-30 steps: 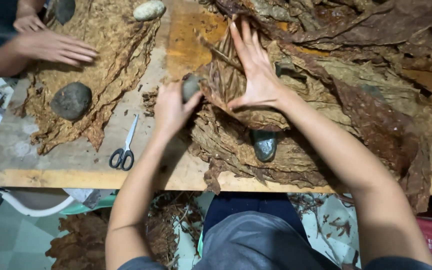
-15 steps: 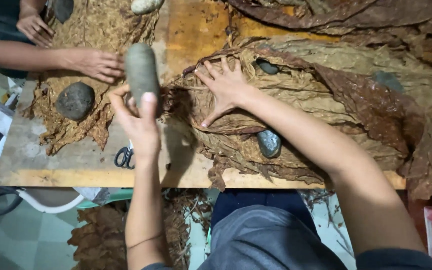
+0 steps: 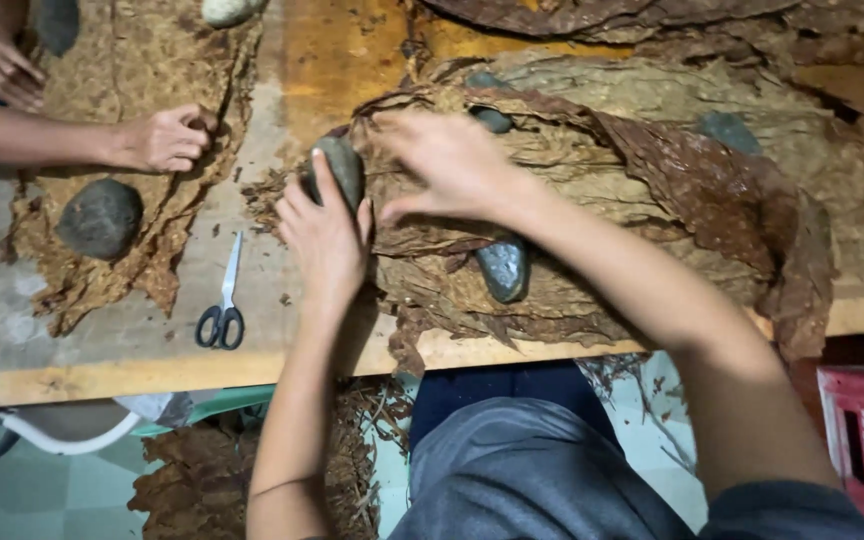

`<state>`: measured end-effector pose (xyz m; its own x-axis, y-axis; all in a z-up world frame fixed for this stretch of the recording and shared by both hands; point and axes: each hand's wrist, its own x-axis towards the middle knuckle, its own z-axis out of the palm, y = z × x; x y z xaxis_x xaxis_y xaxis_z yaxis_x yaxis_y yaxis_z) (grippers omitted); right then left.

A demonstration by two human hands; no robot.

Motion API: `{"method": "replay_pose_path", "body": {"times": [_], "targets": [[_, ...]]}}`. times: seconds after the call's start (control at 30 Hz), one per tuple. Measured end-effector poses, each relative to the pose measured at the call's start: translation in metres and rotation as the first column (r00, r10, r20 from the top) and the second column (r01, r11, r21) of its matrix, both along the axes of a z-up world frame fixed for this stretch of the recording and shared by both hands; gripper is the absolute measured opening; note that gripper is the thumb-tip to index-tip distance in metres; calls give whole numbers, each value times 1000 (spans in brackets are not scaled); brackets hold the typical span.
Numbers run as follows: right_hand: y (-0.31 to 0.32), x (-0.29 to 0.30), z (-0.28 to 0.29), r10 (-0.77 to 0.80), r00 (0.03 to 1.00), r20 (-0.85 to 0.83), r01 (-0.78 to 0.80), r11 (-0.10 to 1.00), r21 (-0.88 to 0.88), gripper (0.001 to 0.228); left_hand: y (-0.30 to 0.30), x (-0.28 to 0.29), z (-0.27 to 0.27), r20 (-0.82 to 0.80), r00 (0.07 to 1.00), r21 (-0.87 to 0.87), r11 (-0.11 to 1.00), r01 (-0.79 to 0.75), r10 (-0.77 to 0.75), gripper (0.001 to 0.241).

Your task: Processing and flattening large dried leaves for packing, using stones as weights and scissors for trimming.

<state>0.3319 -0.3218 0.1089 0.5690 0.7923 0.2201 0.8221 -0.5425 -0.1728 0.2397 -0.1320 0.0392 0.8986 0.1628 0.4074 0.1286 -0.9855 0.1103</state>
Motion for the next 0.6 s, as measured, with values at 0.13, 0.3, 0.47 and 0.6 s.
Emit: {"method": "replay_pose_path", "body": {"times": [0.13, 0.3, 0.47, 0.6], "targets": [[-99, -26, 57, -268, 960, 83, 261, 961, 91, 48, 5, -11, 10, -91, 992, -79, 994, 80, -87, 82], [-182, -21, 41, -568, 816, -109, 557, 822, -116, 60, -65, -17, 47, 324, 814, -290, 768, 571, -483, 40], [-202, 32, 2, -433, 873, -223, 471, 867, 164, 26, -158, -6, 35, 3, 613, -137, 607, 783, -790, 87], [-199, 102, -28, -642, 766, -19, 633, 749, 195, 25, -181, 16, 17, 11, 719, 205, 705, 679, -695, 41]]}}
